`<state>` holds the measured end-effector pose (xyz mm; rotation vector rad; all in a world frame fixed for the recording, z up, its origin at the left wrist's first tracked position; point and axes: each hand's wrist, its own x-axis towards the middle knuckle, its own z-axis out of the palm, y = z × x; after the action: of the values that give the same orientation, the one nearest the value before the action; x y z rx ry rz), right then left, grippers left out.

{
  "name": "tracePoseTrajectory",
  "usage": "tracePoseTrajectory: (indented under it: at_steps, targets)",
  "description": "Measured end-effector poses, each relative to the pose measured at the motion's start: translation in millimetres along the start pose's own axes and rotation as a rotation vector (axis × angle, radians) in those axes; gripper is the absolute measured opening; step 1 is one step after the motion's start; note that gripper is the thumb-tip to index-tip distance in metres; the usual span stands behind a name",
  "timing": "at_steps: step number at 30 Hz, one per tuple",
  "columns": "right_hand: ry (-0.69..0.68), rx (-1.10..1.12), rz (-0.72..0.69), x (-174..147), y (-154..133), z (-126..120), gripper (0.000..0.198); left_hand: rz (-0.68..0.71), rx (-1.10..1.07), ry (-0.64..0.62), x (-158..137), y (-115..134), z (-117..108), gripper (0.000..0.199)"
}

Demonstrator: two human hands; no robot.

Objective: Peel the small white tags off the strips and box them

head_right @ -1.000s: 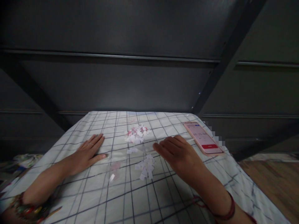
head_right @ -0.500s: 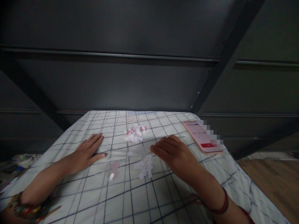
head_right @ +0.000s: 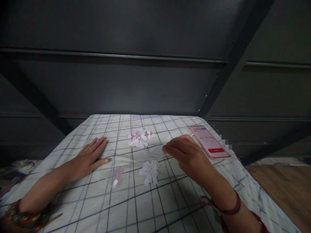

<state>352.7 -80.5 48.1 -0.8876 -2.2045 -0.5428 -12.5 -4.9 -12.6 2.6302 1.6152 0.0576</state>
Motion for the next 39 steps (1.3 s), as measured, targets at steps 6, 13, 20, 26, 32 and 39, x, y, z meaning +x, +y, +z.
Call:
tracePoseTrajectory:
  at_steps: [6,13,20,26,32,39]
  targets:
    - [-0.076,0.034,-0.037,-0.2,3.0,-2.3,0.035,0.124,-0.035,-0.059,-0.4,15.7,-16.8,0.081]
    - [0.028,-0.199,0.006,-3.5,10.5,10.1,0.037,0.297,-0.081,-0.078,-0.5,28.3,-25.8,0.064]
    - [-0.048,-0.166,-0.071,0.0,9.2,7.9,0.039,0.325,-0.053,-0.064,0.9,25.1,-21.7,0.063]
    - [-0.008,-0.209,-0.034,2.2,6.5,3.4,0.041,0.325,-0.030,-0.051,0.7,23.2,-21.4,0.064]
    - [-0.034,-0.241,-0.030,-2.5,13.3,-1.6,0.042,0.340,-0.034,-0.034,1.5,21.1,-20.6,0.063]
    - [-0.080,-0.199,-0.033,-6.6,18.4,-4.4,0.041,0.342,-0.015,-0.010,0.9,20.4,-20.1,0.064]
